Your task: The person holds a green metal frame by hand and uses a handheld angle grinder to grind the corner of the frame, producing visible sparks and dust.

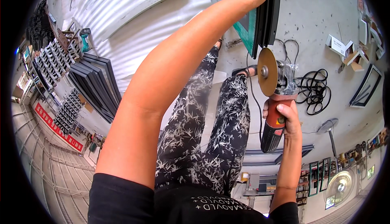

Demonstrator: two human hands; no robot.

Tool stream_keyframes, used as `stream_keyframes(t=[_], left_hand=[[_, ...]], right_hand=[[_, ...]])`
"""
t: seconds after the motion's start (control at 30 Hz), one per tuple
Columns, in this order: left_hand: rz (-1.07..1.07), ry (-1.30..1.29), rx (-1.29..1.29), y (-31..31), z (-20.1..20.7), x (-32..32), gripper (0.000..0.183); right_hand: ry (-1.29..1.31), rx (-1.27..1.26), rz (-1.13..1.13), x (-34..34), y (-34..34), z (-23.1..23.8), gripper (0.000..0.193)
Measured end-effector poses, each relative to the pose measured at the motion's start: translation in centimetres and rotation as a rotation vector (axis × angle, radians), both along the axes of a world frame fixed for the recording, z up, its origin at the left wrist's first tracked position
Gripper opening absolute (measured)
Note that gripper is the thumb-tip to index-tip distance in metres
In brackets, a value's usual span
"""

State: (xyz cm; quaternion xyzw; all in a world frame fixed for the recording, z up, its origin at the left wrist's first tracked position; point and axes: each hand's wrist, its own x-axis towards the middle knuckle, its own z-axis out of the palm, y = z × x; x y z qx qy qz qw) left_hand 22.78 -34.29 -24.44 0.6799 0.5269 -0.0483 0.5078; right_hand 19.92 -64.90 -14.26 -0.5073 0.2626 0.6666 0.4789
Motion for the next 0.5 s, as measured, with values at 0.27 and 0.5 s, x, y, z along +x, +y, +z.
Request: stream_keyframes(t=[0.27,0.5], left_hand=[[0.004,0.001,0.001,0.0,0.2,-0.1,0.079],[-0.001,0.019,-0.017,0.1,0.3,-0.2,0.079]], right_hand=[[0.005,0.001,0.022,0.2,0.4,0.1,0.051],[-0.004,-0.019,0.022,0.2,0.3,0.0,0.051]])
